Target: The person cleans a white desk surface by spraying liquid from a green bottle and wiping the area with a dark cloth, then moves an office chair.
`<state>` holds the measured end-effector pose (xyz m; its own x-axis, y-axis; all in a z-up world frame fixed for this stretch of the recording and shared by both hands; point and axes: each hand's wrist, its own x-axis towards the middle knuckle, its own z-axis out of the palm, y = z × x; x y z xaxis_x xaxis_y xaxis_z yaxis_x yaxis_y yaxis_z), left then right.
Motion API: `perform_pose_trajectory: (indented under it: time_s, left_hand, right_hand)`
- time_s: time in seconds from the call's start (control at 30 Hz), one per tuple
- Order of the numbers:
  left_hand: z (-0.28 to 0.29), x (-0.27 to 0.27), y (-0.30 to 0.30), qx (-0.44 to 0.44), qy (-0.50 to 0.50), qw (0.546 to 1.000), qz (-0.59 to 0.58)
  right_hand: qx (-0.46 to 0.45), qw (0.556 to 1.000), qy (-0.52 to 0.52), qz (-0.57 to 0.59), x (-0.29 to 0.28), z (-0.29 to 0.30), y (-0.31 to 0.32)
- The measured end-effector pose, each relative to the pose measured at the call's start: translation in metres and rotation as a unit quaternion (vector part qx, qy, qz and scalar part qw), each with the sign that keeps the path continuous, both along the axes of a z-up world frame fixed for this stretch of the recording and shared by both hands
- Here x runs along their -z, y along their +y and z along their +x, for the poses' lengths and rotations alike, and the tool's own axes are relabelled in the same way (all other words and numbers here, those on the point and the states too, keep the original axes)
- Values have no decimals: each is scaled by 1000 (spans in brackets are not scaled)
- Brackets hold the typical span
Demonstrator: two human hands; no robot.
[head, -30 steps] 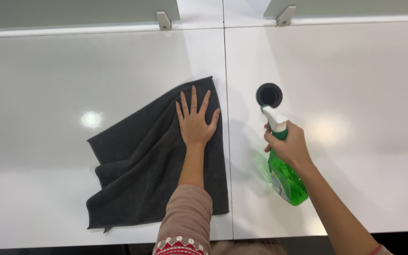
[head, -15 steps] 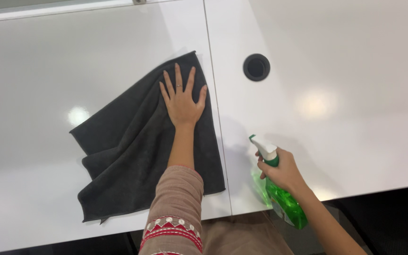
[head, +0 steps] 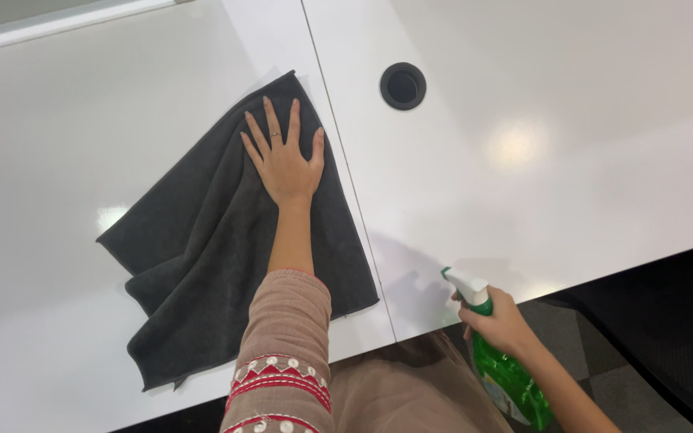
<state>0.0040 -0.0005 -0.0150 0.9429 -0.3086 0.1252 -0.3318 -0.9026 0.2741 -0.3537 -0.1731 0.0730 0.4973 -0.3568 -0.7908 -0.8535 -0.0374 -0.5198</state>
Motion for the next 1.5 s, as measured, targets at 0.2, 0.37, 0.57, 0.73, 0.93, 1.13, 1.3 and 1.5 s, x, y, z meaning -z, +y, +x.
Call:
perform_pose_trajectory:
  time_s: [0.2,0.37,0.57,0.73,0.93,1.13,1.3,1.5]
  left_hand:
    - [0,-2,-3,0,-9,1000,6]
    - [-1,-1,-4,-4,-17,1000,17]
    - [-1,-5,-5,-4,-29,999,17]
    - [1,-4,-5,-10,-38,999,-7]
    - [0,-12,-1,-23,-25,999,-23]
    - [4,-16,1,-31,-15,999,-32]
    - [4,-18,2,-32,-4,999,-34]
    - [4,-16,3,-31,-2,999,-28]
  right_hand:
    - [7,997,-61,-50,-16,26,-14]
    - [-23,983,-117,-137,-26,57,-38]
    - [-15,954,-229,-192,-52,95,-77]
    - [-5,951,-253,-178,-86,143,-101]
    - [-49,951,-245,-183,-109,221,-109]
    - [-89,943,-250,-203,-106,284,-113]
    - [-79,942,-269,-183,-106,279,-113]
    - [-61,972,-184,-132,-94,224,-99]
